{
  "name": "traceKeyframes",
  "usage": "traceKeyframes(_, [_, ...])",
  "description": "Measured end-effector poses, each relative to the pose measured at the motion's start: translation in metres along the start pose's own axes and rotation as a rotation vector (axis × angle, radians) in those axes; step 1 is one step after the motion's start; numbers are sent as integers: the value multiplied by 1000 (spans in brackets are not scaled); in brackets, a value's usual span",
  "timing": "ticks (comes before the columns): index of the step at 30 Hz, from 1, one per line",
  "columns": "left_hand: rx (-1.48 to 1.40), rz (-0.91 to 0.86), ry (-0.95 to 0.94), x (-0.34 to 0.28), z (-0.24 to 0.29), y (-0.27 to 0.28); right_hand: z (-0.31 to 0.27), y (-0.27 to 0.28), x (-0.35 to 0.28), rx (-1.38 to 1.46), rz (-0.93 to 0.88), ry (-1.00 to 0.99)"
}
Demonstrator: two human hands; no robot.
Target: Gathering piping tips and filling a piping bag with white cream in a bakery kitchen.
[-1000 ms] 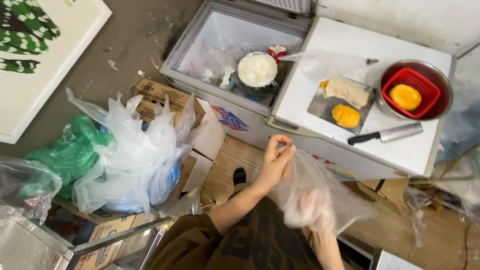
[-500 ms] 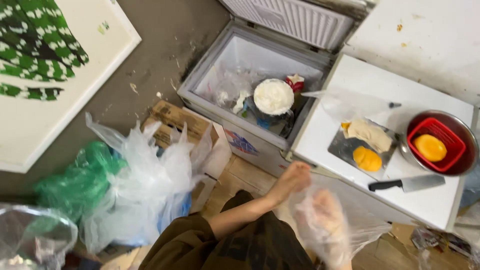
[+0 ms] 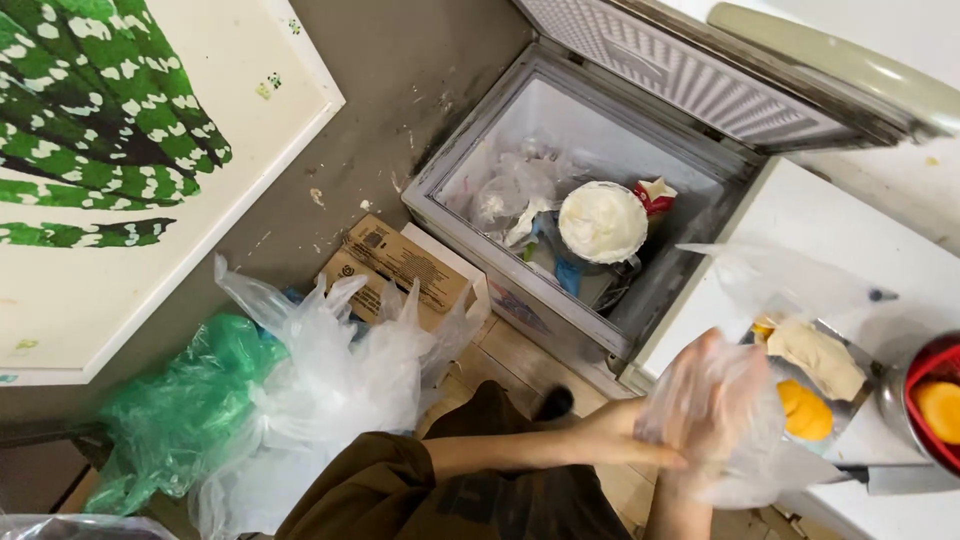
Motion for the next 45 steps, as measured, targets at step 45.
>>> traceKeyframes(45, [652, 422, 15, 104, -87, 129, 271, 45, 186, -979, -276, 19])
Point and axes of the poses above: each hand's wrist, its own x-axis towards the middle knuckle, its own y-axis out of the back of the hand, z = x × y, the point moved 4 cm from there along x, towards the middle knuckle, and after that the axes turned 8 degrees about x, right-handed, at the moved point
